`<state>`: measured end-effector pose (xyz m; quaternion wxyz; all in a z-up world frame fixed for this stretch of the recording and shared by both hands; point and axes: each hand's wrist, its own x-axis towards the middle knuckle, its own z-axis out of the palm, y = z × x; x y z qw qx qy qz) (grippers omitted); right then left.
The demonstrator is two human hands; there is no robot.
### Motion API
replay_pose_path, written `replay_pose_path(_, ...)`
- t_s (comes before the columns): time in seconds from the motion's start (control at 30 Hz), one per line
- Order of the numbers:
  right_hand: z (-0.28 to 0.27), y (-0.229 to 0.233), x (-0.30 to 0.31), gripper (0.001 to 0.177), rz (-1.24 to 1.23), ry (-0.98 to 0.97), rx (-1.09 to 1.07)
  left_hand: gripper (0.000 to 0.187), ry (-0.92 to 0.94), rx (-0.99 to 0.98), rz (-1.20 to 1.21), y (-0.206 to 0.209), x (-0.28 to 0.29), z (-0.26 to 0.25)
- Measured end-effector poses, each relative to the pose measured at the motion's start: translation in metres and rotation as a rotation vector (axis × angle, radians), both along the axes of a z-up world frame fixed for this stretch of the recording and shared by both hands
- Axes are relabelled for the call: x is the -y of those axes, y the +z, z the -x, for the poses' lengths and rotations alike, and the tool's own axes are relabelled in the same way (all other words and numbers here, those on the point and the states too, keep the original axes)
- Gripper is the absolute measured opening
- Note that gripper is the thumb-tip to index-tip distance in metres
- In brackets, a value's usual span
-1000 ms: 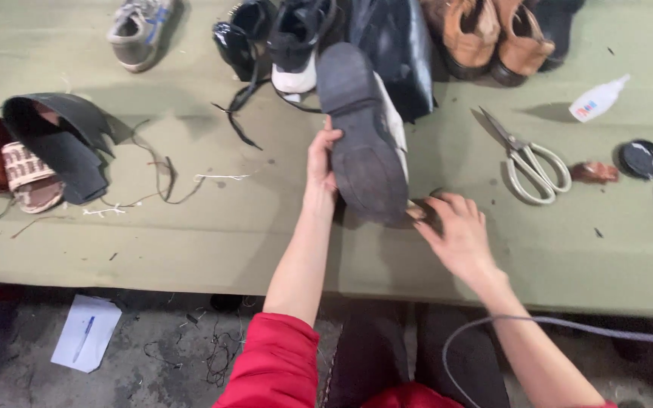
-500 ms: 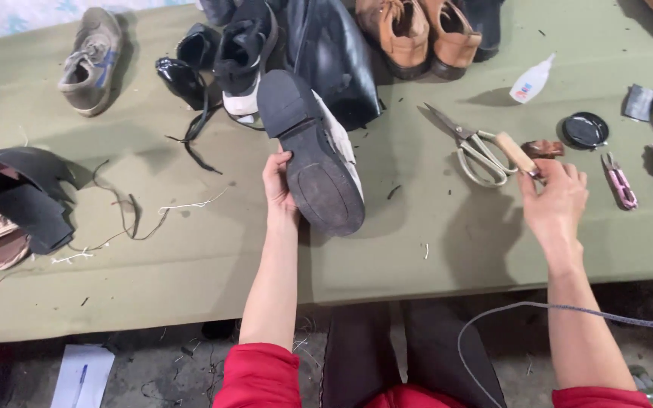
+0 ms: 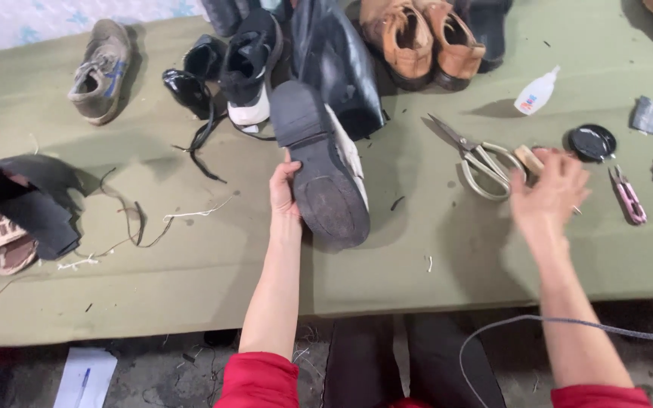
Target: The person holds a white loafer and uses a wooden mallet to tap the sole, likely to secure the attachment. They then flip the shoe over to inspect the upper and sides, and finally use scissors to trim a small piece of material from the shoe's edge.
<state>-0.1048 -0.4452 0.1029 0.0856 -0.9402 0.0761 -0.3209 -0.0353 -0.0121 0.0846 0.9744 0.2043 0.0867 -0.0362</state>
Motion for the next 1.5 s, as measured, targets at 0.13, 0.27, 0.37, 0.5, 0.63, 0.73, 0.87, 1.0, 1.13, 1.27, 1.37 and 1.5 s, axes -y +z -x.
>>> replay_pose_path(0.13,-0.014,0.001,-0.106,0.041,-0.691,0.500,-0.121,0.070,-0.069,0.082,-0.076,-0.073,-0.012,-0.036)
replay_pose_path(0.27,-0.002,0.024,-0.202,0.072,-1.205,0.879,-0.525,0.070,-0.080,0.107,-0.121,-0.050,-0.010,-0.016)
replay_pose_path(0.37,0.007,0.028,-0.227,0.069,-1.433,0.874,-0.674,0.069,-0.090,0.125,-0.148,-0.031,-0.006,-0.009)
replay_pose_path(0.5,-0.001,-0.004,-0.210,0.044,-1.671,0.821,-0.553,0.073,-0.175,0.298,-0.155,-0.021,0.003,-0.013)
replay_pose_path(0.63,0.002,0.027,-0.200,0.039,-1.582,0.815,-0.406,0.065,-0.219,0.341,-0.102,-0.024,0.002,-0.019)
replay_pose_path(0.73,0.004,0.050,-0.186,0.037,-1.349,0.804,-0.274,0.068,-0.204,0.558,-0.104,0.015,-0.008,0.002)
replay_pose_path(0.87,-0.014,0.044,-0.160,0.033,-0.438,0.808,0.128,0.066,-0.101,0.514,0.019,0.011,-0.025,-0.007)
replay_pose_path(1.0,-0.013,0.049,-0.163,0.033,0.072,0.818,0.467,0.065,-0.078,0.466,-0.013,-0.018,-0.035,-0.012)
replay_pose_path(1.13,-0.023,0.027,-0.155,0.024,0.174,0.773,0.539,0.076,-0.160,0.503,-0.125,0.023,-0.035,0.018)
replay_pose_path(1.27,-0.032,0.014,-0.144,0.031,0.200,0.734,0.546,0.089,-0.304,0.604,-0.514,0.056,-0.028,0.042)
replay_pose_path(1.37,-0.037,0.021,-0.151,0.036,0.151,0.667,0.510,0.086,-0.333,0.617,-0.673,0.054,-0.024,0.040)
replay_pose_path(1.5,-0.012,0.060,-0.188,0.103,-0.188,0.325,0.055,0.095,-0.317,0.639,-0.755,0.041,-0.011,0.034)
